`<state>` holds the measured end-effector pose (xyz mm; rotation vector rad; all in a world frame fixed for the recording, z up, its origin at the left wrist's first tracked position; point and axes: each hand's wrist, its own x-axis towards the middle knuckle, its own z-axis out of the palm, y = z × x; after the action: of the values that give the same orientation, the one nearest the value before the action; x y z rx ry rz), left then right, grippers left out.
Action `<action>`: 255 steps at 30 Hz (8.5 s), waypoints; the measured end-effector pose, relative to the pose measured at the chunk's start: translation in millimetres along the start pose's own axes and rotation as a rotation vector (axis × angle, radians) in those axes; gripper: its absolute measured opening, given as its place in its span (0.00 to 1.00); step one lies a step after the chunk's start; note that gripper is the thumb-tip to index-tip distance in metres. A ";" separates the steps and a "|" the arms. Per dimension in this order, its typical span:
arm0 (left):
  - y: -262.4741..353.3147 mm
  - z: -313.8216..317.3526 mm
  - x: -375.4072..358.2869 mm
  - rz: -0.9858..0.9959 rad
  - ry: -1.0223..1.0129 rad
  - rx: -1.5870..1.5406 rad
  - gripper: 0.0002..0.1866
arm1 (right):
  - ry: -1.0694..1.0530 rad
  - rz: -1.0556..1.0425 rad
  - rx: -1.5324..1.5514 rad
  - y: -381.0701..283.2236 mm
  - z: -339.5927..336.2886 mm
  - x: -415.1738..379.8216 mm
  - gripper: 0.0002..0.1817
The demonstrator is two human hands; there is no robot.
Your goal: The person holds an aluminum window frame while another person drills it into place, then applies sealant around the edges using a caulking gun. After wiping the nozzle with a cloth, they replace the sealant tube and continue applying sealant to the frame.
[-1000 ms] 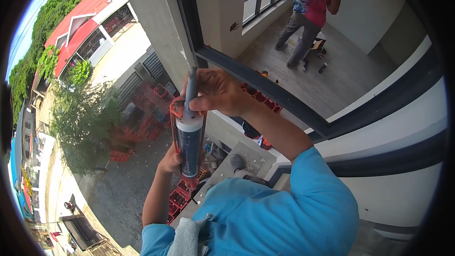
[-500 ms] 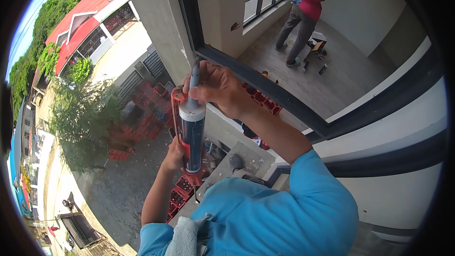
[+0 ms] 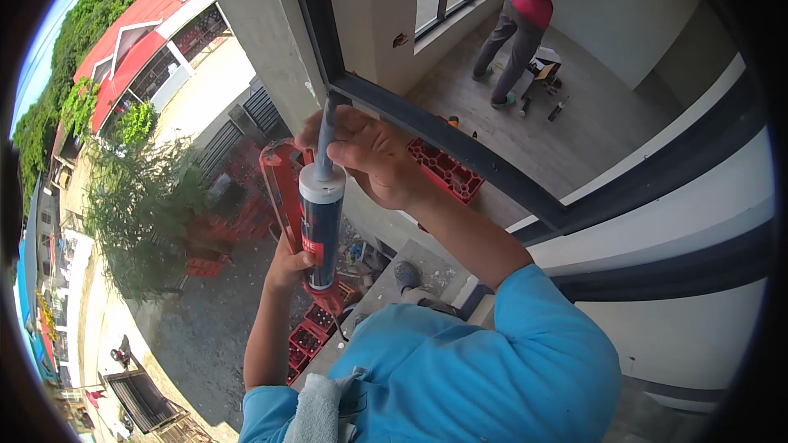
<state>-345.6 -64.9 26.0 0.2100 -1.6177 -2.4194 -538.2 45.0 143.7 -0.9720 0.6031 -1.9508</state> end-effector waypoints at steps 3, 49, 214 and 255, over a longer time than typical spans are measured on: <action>5.4 6.4 2.5 0.006 0.040 -0.012 0.40 | 0.049 0.045 -0.011 1.6 -4.5 0.5 0.13; 4.2 15.3 9.2 0.029 0.121 0.076 0.42 | -0.115 -0.075 -0.195 -9.6 -20.1 7.4 0.09; -75.1 -38.0 -24.3 0.247 0.243 0.287 0.32 | 1.131 -0.012 -0.350 -53.0 -170.4 -198.9 0.10; 116.9 150.8 294.3 0.280 0.177 -0.108 0.32 | 1.181 -0.540 -0.842 -76.1 -267.2 -226.1 0.07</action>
<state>-653.6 -50.7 193.1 0.1620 -1.3385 -2.1997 -716.0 289.5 -48.5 -0.2905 2.1146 -2.7328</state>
